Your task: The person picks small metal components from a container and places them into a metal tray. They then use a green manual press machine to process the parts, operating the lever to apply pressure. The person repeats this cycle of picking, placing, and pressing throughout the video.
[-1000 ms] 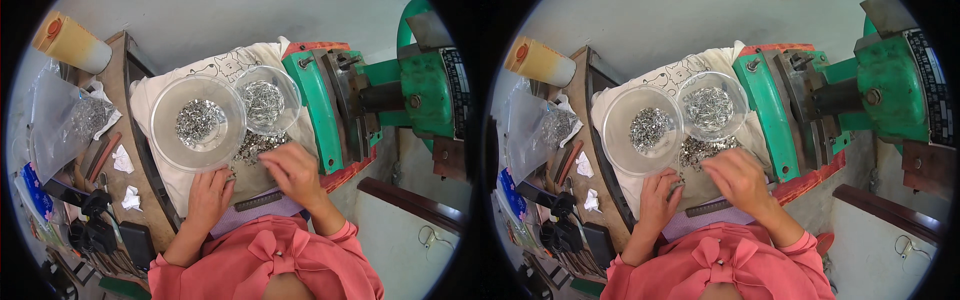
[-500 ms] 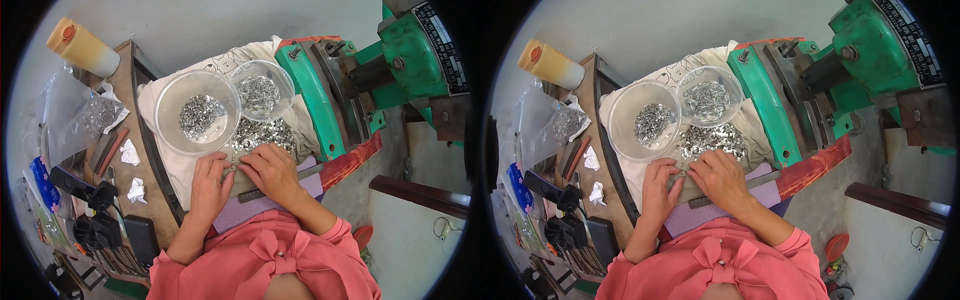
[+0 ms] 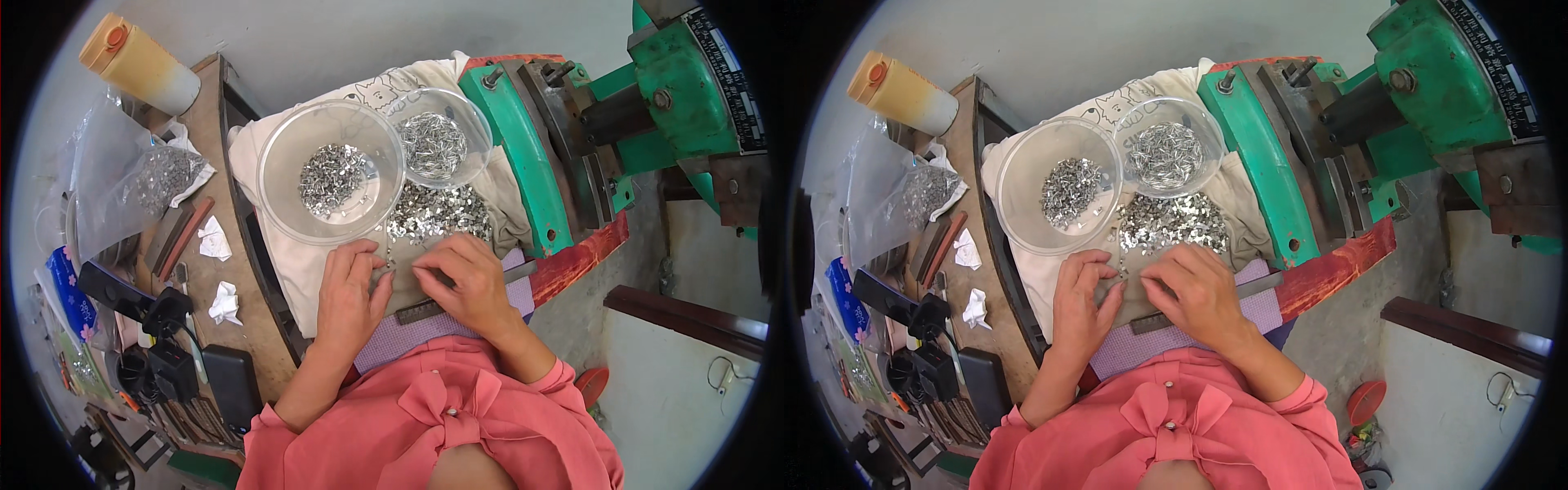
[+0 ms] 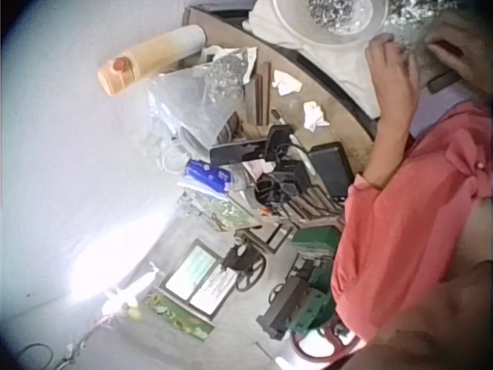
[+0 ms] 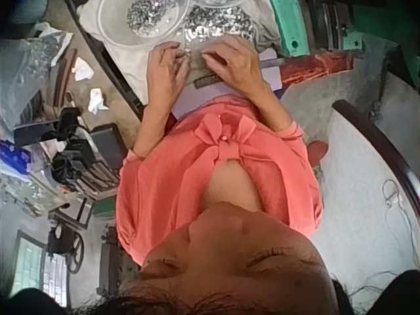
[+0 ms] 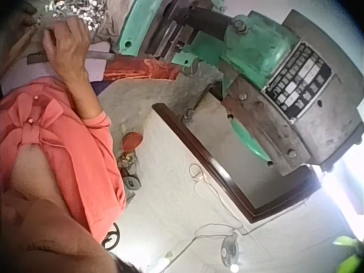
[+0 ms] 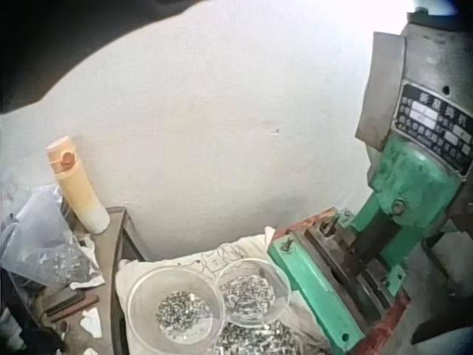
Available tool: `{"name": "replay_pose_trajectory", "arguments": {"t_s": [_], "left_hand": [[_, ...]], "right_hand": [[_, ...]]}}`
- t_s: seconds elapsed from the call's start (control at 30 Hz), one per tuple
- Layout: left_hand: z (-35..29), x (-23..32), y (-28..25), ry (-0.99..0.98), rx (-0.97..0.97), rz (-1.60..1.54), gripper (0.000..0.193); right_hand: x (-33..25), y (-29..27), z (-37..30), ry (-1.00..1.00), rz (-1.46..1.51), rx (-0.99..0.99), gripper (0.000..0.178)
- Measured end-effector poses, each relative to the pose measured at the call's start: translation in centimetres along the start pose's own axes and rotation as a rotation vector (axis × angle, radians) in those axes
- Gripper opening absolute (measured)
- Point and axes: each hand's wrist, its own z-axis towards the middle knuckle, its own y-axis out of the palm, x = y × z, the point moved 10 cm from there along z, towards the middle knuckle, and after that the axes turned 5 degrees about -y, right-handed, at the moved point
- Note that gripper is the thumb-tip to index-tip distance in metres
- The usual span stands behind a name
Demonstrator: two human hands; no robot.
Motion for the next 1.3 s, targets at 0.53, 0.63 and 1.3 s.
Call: {"name": "replay_pose_trajectory", "arguments": {"t_s": [0.53,0.63,1.3], "left_hand": [[-0.2,0.4,0.1,0.004,0.059,0.071,0.023],[-0.3,0.4,0.0,0.002,0.062,0.065,0.023],[-0.2,0.5,0.0,0.035,0.056,0.108,0.02]], "right_hand": [[-2.3,-0.3,-2.3,-0.118,-0.019,-0.11,0.019],[-1.2,0.0,-1.5,-0.075,-0.027,-0.104,0.018],[-1.8,1.6,-0.1,-0.245,-0.241,-0.129,0.011]]}}
